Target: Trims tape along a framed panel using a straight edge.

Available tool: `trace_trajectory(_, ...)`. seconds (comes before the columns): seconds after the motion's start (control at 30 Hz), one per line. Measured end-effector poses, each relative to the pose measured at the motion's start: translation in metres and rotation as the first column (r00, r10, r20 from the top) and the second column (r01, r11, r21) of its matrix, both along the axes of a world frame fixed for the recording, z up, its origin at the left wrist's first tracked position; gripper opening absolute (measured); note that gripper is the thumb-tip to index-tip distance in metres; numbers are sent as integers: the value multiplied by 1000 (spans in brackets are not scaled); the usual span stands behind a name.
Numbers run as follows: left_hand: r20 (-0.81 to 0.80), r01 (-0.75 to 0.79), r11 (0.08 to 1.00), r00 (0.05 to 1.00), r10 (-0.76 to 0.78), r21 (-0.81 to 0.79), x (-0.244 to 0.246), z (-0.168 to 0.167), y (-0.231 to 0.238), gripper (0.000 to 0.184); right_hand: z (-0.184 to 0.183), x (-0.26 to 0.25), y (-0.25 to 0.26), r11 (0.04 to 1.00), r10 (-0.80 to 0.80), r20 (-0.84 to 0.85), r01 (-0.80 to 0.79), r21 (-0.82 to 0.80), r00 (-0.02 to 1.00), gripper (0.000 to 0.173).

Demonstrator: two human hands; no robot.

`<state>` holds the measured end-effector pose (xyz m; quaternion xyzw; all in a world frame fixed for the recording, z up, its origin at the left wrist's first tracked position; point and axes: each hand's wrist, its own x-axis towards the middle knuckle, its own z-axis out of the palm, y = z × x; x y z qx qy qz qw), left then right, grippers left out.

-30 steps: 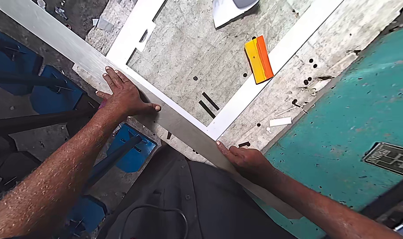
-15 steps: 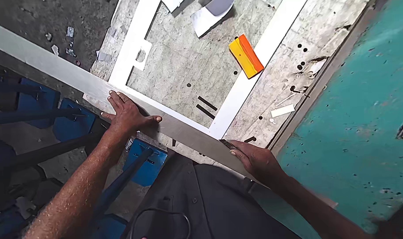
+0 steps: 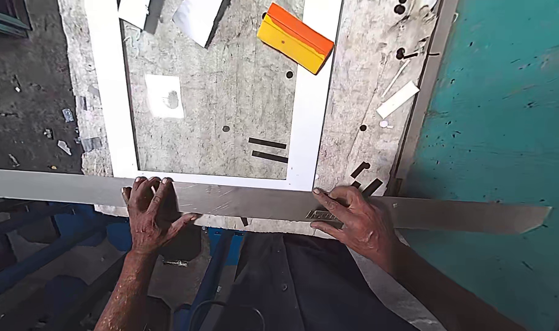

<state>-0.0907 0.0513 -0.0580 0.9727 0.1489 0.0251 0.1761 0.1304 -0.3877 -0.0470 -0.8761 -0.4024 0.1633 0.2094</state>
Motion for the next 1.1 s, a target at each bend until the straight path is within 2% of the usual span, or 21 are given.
trace_trajectory(0.13, 64, 51, 998, 996, -54, 45, -3, -13, 10, 100, 1, -3, 4, 1000, -2, 46, 3, -30, 999, 60)
trace_trajectory(0.37, 105, 55, 991, 992, -68, 122, -5, -18, 11, 99, 2, -4, 7, 998, 36, 139, -29, -54, 990, 57)
trace_trajectory(1.1, 129, 77, 982, 987, -100, 170, -8, -18, 13, 100, 4, -5, 8, 997, 42, 149, -32, -66, 988, 56)
